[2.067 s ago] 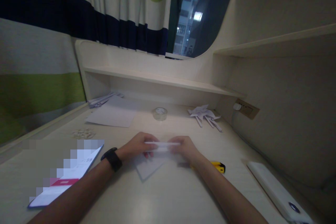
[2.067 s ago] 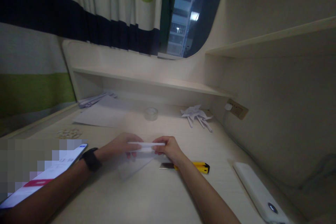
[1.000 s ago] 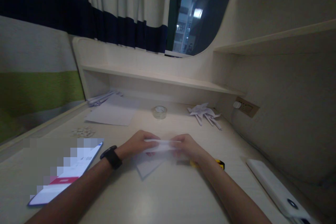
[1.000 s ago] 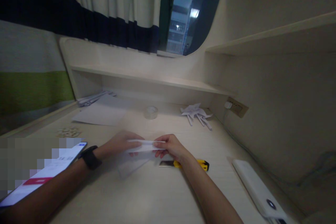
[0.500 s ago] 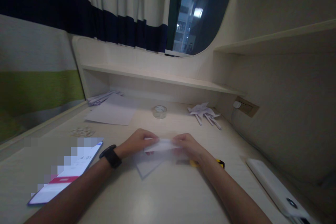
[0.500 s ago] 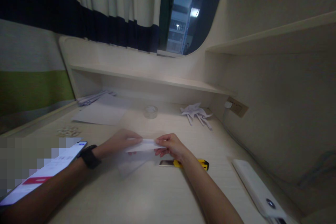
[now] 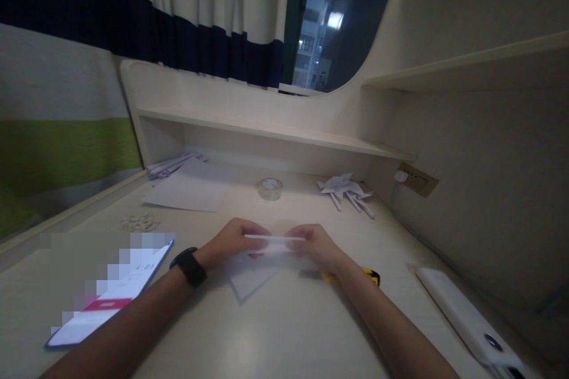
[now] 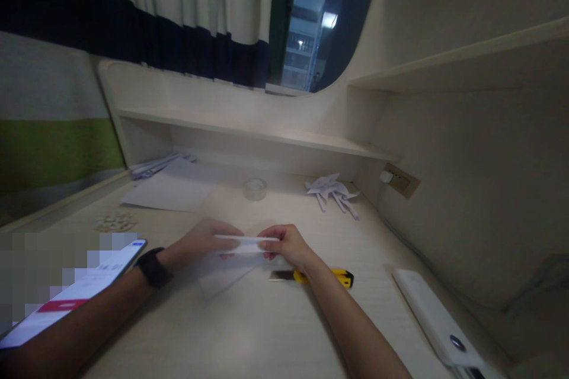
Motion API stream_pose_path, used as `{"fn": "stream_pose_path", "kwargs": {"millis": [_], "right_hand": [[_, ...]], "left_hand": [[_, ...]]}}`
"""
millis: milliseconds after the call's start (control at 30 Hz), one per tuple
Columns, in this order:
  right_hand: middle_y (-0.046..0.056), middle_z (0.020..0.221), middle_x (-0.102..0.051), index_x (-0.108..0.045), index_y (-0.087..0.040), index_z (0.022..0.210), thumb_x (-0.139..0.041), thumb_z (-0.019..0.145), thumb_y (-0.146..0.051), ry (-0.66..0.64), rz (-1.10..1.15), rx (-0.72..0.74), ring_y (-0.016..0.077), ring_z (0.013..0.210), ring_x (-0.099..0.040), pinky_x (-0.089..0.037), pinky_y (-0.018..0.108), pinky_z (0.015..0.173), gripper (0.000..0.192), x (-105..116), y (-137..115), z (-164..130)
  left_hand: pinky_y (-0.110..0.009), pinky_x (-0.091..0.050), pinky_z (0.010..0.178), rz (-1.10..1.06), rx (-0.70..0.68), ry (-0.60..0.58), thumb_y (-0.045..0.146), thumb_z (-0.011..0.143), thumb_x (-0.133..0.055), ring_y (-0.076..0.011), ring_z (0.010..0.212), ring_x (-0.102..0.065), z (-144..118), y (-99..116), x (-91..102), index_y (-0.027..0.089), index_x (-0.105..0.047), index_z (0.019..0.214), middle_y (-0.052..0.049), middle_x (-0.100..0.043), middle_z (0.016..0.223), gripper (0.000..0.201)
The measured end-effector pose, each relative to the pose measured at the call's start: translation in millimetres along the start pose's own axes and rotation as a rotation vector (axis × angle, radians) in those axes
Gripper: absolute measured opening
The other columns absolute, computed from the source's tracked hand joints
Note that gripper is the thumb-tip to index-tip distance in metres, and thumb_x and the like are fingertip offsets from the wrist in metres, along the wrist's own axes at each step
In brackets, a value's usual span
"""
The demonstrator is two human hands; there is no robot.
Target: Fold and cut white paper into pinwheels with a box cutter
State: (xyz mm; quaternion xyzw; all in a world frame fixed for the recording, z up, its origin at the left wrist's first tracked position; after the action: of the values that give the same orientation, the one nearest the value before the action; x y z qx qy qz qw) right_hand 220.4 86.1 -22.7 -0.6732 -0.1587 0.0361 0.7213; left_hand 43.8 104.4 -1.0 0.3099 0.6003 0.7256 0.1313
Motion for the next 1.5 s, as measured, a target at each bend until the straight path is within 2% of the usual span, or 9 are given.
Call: {"fn": "stream_pose_path", "kwargs": {"millis": [200,433,633,767,1100,1167,1300,1500], "right_hand": [[0.003,0.063,-0.065,-0.072,-0.010,0.089,-0.076,0.064,-0.043,-0.011,-0.035,-0.019,0.0101,0.051,-0.055,-0.042,0.022,0.050,0.042,-3.0,0.8,-0.1],[0.005,0.063,-0.066,-0.071,-0.009,0.090,-0.074,0.064,-0.050,-0.013,0.033,-0.034,0.0121,0.052,-0.059,-0.043,0.022,0.050,0.049,-1.9,-2.4,-2.3],[0.005,0.062,-0.066,-0.070,-0.008,0.086,-0.075,0.065,-0.049,-0.023,0.106,-0.068,0.0112,0.050,-0.059,-0.044,0.022,0.049,0.046,1.9,-0.3,-2.7],[0.006,0.062,-0.066,-0.070,-0.008,0.083,-0.074,0.064,-0.053,-0.026,0.094,-0.084,0.0114,0.049,-0.059,-0.044,0.022,0.048,0.049,2.7,4.2,-1.2],[0.003,0.058,-0.064,-0.069,-0.009,0.071,-0.070,0.067,-0.055,-0.024,0.077,-0.098,0.0109,0.049,-0.058,-0.045,0.020,0.046,0.046,-1.9,2.7,-1.9],[0.003,0.059,-0.064,-0.070,-0.009,0.075,-0.071,0.066,-0.055,-0.048,0.086,-0.102,0.0109,0.048,-0.058,-0.045,0.021,0.046,0.047,-3.0,3.3,-1.7],[0.005,0.070,-0.068,-0.068,-0.012,0.097,-0.079,0.059,-0.049,-0.043,0.115,-0.057,0.0118,0.052,-0.061,-0.047,0.023,0.049,0.054,-1.4,4.3,0.2],[0.006,0.070,-0.068,-0.070,-0.010,0.093,-0.078,0.061,-0.047,-0.028,0.072,-0.036,0.0123,0.053,-0.060,-0.045,0.022,0.049,0.049,-0.4,0.4,-1.1]], "left_hand": [[-0.026,-0.049,0.055,-0.034,0.020,-0.034,0.038,0.073,-0.069,-0.0154,0.057,-0.062,-0.4,-2.1,-4.3,0.008,-0.073,0.094,-0.009,-0.070,0.069,0.037],[-0.025,-0.050,0.055,-0.025,0.040,-0.035,0.037,0.072,-0.071,-0.0151,0.058,-0.063,1.4,-8.6,-1.7,0.008,-0.071,0.102,-0.010,-0.071,0.073,0.042],[-0.024,-0.051,0.050,-0.018,0.003,-0.030,0.041,0.077,-0.067,-0.0158,0.057,-0.064,2.6,-10.3,1.3,0.009,-0.071,0.098,-0.009,-0.070,0.069,0.038],[-0.026,-0.053,0.050,-0.034,0.001,-0.026,0.042,0.076,-0.066,-0.0184,0.061,-0.067,1.8,-7.6,-1.4,0.010,-0.068,0.104,-0.012,-0.071,0.084,0.042],[-0.025,-0.053,0.048,0.014,0.021,0.054,0.045,0.076,-0.065,-0.0165,0.057,-0.065,1.0,-1.6,0.8,0.009,-0.072,0.091,-0.011,-0.070,0.086,0.040],[-0.025,-0.052,0.047,-0.007,0.013,0.039,0.044,0.076,-0.066,-0.0153,0.055,-0.063,0.8,-1.5,0.4,0.008,-0.072,0.091,-0.010,-0.071,0.081,0.040],[-0.026,-0.051,0.050,-0.062,0.029,0.036,0.043,0.073,-0.070,-0.0152,0.056,-0.063,0.0,-2.2,0.8,0.009,-0.072,0.095,-0.010,-0.071,0.080,0.041],[-0.028,-0.051,0.054,-0.107,0.048,0.017,0.038,0.071,-0.072,-0.0163,0.059,-0.063,-1.4,-1.6,-0.3,0.009,-0.073,0.095,-0.009,-0.070,0.074,0.038]]}}
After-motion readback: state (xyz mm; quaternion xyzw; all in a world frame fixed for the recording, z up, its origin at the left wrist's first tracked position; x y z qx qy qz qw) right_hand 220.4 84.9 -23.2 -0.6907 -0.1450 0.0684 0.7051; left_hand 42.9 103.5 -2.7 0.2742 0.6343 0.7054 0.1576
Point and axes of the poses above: each hand's wrist, its own z-axis towards the middle knuckle, its own x-axis out of the back of the hand, y = z × x, the point moved 7 cm from there along z, towards the middle knuckle
